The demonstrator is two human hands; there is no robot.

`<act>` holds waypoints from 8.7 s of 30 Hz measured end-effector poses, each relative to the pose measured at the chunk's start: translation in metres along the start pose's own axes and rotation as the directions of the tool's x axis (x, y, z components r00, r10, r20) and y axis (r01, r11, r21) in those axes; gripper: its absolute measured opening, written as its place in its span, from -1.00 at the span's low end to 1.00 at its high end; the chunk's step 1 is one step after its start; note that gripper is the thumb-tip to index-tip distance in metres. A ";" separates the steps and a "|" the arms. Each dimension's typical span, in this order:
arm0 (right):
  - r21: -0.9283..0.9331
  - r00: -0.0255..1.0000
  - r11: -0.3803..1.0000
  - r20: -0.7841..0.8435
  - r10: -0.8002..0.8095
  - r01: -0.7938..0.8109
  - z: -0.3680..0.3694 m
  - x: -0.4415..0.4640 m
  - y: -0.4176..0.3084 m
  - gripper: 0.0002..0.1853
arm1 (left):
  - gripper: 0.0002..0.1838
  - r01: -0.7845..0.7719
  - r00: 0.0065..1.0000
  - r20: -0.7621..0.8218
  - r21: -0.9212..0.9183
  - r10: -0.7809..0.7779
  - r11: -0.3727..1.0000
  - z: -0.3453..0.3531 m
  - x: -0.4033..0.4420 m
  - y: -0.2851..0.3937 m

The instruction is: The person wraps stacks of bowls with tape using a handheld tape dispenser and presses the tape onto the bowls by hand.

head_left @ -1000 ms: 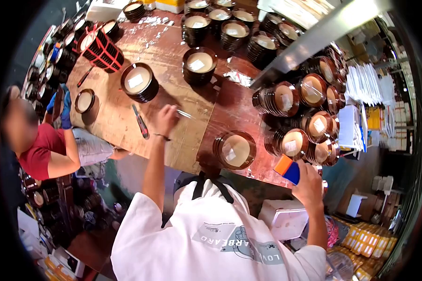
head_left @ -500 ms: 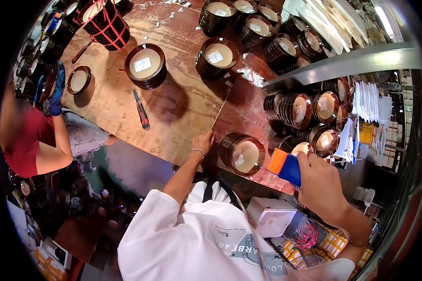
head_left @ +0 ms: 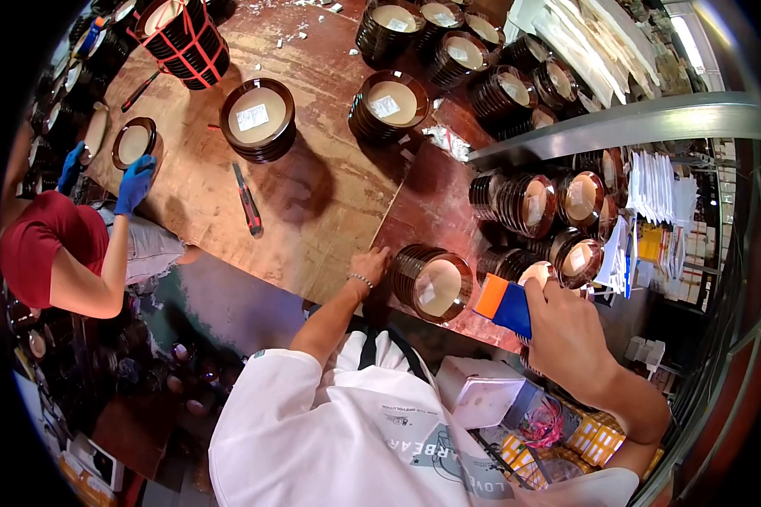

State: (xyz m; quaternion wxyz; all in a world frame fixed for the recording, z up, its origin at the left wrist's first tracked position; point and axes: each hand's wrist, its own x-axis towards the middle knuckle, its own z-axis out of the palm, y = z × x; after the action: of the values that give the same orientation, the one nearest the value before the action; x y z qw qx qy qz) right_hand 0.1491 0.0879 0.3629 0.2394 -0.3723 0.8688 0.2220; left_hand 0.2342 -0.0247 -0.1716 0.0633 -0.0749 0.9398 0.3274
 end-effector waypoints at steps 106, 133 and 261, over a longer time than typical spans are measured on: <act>-0.361 0.947 0.897 -0.093 -0.307 0.255 -0.008 0.001 -0.009 -0.64 | 0.10 0.505 0.697 -0.362 -0.366 -0.619 0.782 -0.068 -0.120 0.246; 0.293 0.855 0.919 -0.511 -0.083 0.265 0.269 -0.111 0.148 -0.57 | -0.19 -0.187 0.966 -0.027 0.606 0.256 0.773 -0.030 -0.082 0.206; 0.965 0.950 0.157 0.163 0.267 -0.210 0.564 -0.035 0.092 -0.46 | -0.28 -0.093 0.835 -0.484 0.342 0.260 0.935 -0.019 -0.167 0.184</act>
State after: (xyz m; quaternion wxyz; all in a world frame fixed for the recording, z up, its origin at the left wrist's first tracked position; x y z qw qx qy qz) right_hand 0.2421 0.4826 -0.0416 0.3620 -0.0007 0.8642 -0.3495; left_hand 0.3635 0.1224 -0.0170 -0.2142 -0.0620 0.9631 0.1505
